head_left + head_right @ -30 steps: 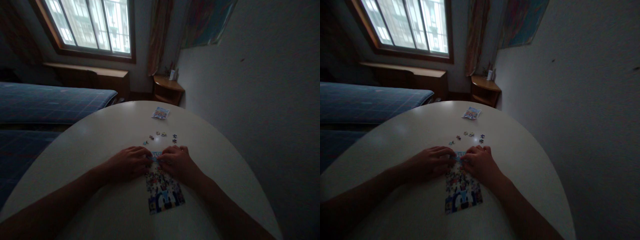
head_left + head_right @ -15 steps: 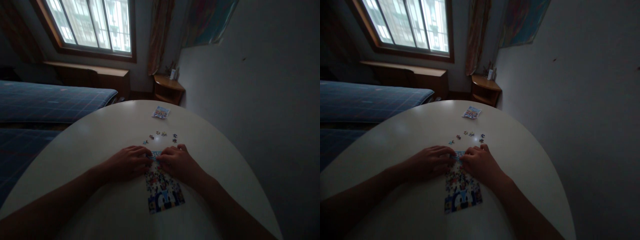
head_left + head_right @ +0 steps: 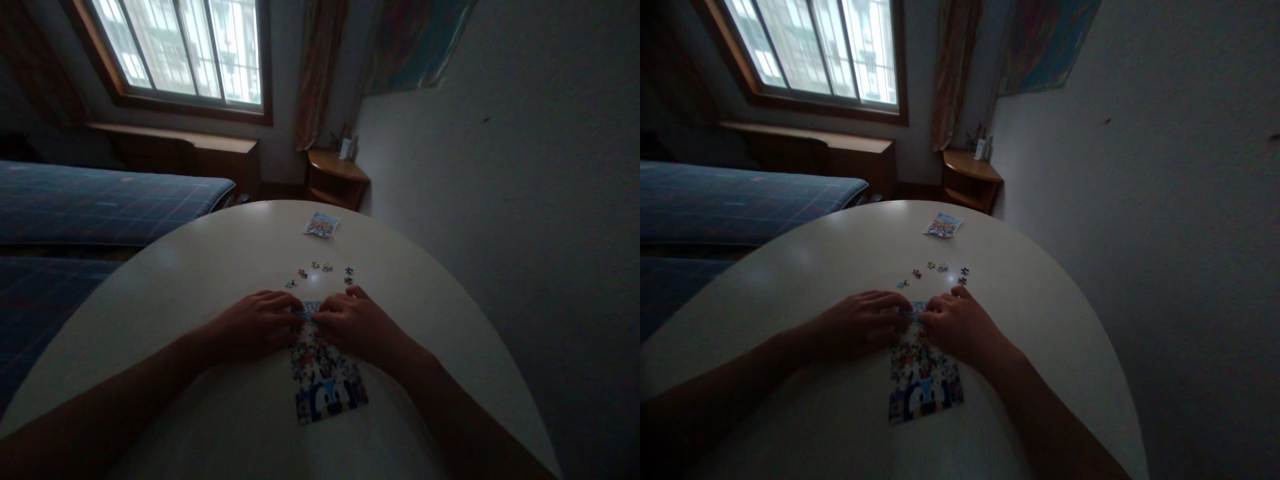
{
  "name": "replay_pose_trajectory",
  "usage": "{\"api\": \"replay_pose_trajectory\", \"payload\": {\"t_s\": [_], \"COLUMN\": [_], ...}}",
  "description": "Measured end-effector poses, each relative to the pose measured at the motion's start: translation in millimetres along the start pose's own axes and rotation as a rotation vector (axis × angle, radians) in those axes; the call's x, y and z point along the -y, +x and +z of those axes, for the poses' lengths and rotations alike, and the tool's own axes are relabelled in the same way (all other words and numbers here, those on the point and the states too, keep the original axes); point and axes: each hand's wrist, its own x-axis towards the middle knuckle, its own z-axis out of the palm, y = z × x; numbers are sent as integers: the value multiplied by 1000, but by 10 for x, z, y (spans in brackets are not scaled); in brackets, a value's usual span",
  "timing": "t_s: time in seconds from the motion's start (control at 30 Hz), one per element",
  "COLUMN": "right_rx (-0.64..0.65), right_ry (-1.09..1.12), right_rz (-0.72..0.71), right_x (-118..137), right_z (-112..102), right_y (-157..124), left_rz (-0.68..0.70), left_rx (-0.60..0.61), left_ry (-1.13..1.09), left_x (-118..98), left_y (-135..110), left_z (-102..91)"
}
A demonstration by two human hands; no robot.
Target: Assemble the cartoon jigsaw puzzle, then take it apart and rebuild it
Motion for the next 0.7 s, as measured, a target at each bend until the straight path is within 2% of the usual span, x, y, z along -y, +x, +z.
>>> {"api": "replay_pose_trajectory", "payload": {"t_s": [0.23,0.7], "right_rx": [17,20], "right_ry": [73,-35], "right_rz": [36,-38], "right_x": [-22,-13], "right_z": [-18,-48], "right_y": [15,32], "left_rz": [1,-2], "left_rx": [1,-9], "left_ry": [-20,-28], "left_x": [-10,-21], "left_y": [5,6], "left_z": [-16,-24]}}
